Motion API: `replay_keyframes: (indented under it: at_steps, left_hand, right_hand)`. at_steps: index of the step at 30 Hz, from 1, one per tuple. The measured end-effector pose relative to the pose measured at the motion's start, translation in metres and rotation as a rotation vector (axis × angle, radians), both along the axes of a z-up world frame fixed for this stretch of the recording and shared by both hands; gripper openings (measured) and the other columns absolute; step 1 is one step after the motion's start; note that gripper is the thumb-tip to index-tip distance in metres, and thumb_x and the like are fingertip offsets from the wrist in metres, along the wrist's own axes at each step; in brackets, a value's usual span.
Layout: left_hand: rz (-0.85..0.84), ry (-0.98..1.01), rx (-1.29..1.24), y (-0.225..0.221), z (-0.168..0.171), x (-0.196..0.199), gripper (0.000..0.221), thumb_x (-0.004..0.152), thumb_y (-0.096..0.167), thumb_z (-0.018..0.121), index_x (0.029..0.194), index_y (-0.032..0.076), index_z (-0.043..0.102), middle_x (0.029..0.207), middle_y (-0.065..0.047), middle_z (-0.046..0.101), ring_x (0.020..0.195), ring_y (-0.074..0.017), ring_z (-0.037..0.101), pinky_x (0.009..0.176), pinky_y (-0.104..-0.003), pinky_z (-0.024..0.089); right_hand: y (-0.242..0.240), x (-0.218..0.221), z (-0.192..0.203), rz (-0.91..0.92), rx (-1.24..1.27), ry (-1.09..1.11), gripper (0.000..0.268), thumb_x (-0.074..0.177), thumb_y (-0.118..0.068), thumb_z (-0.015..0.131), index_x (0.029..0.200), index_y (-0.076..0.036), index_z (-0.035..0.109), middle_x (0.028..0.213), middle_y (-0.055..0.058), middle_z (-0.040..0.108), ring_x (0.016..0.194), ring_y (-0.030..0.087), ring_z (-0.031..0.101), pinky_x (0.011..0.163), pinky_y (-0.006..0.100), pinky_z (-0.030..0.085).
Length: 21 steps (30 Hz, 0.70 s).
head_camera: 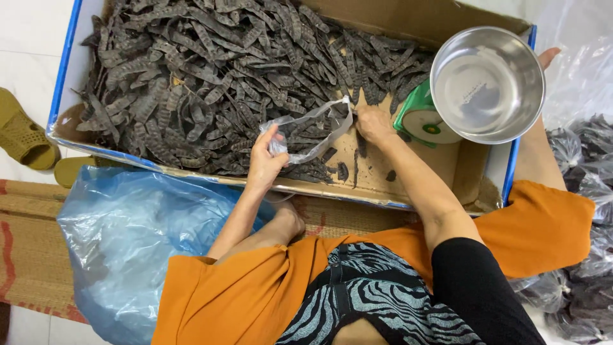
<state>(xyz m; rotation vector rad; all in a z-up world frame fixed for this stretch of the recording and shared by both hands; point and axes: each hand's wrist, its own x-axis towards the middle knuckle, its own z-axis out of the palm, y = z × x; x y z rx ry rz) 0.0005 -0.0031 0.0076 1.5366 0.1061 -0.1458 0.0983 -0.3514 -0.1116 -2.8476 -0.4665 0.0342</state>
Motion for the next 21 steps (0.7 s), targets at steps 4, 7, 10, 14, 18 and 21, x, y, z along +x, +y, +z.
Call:
replay_keyframes:
  at_steps: [4,7,10,14,18,21]
  left_hand:
    - [-0.003,-0.008,-0.009,0.0,-0.002,-0.001,0.077,0.074,-0.012,0.065,0.149,-0.003,0.05,0.123,-0.009,0.056,0.089,-0.0137,0.062,0.063,-0.025,0.057]
    - [-0.001,-0.011,-0.019,0.0,-0.003,0.001,0.077,0.074,-0.012,0.065,0.149,-0.002,0.05,0.124,-0.009,0.055,0.087,-0.0138,0.063,0.062,-0.026,0.057]
    - [0.001,0.005,-0.049,-0.002,0.0,0.002,0.077,0.074,-0.012,0.066,0.149,0.0,0.05,0.124,-0.009,0.053,0.084,-0.0142,0.063,0.061,-0.026,0.057]
    - [-0.023,-0.026,-0.016,0.0,0.004,-0.001,0.081,0.074,-0.011,0.068,0.151,0.003,0.05,0.126,-0.009,0.051,0.087,-0.0134,0.062,0.063,-0.025,0.057]
    - [-0.084,-0.067,0.066,0.0,0.01,0.0,0.089,0.069,-0.01,0.07,0.154,0.005,0.047,0.126,-0.008,0.05,0.093,-0.0121,0.06,0.069,-0.023,0.056]
    - [-0.079,-0.033,0.104,0.0,0.011,0.0,0.092,0.068,-0.008,0.073,0.155,0.006,0.046,0.126,-0.009,0.049,0.101,-0.0167,0.059,0.078,-0.026,0.055]
  right_hand:
    - [-0.014,-0.01,0.045,-0.177,0.162,0.213,0.02,0.092,-0.015,0.062,0.103,0.001,0.064,0.093,0.025,0.069,0.084,0.043,0.066,0.075,0.054,0.052]
    - [-0.018,-0.022,0.099,-0.236,0.351,0.262,0.023,0.096,-0.015,0.062,0.113,0.0,0.064,0.088,0.021,0.069,0.08,0.036,0.067,0.074,0.048,0.053]
    - [-0.01,-0.034,0.157,-0.33,0.685,0.386,0.021,0.099,-0.015,0.06,0.118,-0.005,0.062,0.085,0.012,0.069,0.077,0.025,0.066,0.064,0.04,0.051]
    - [0.016,-0.048,0.214,-0.183,0.977,0.435,0.015,0.103,-0.008,0.059,0.118,-0.009,0.064,0.098,0.004,0.074,0.089,0.016,0.066,0.07,0.032,0.049]
    - [0.07,-0.047,0.217,0.209,1.076,0.386,0.021,0.097,0.002,0.058,0.114,-0.009,0.066,0.119,0.006,0.072,0.118,0.019,0.068,0.108,0.039,0.053]
    - [0.116,-0.036,0.195,0.291,1.008,0.45,0.021,0.097,-0.002,0.063,0.115,-0.013,0.068,0.118,0.004,0.073,0.114,0.02,0.067,0.105,0.041,0.056]
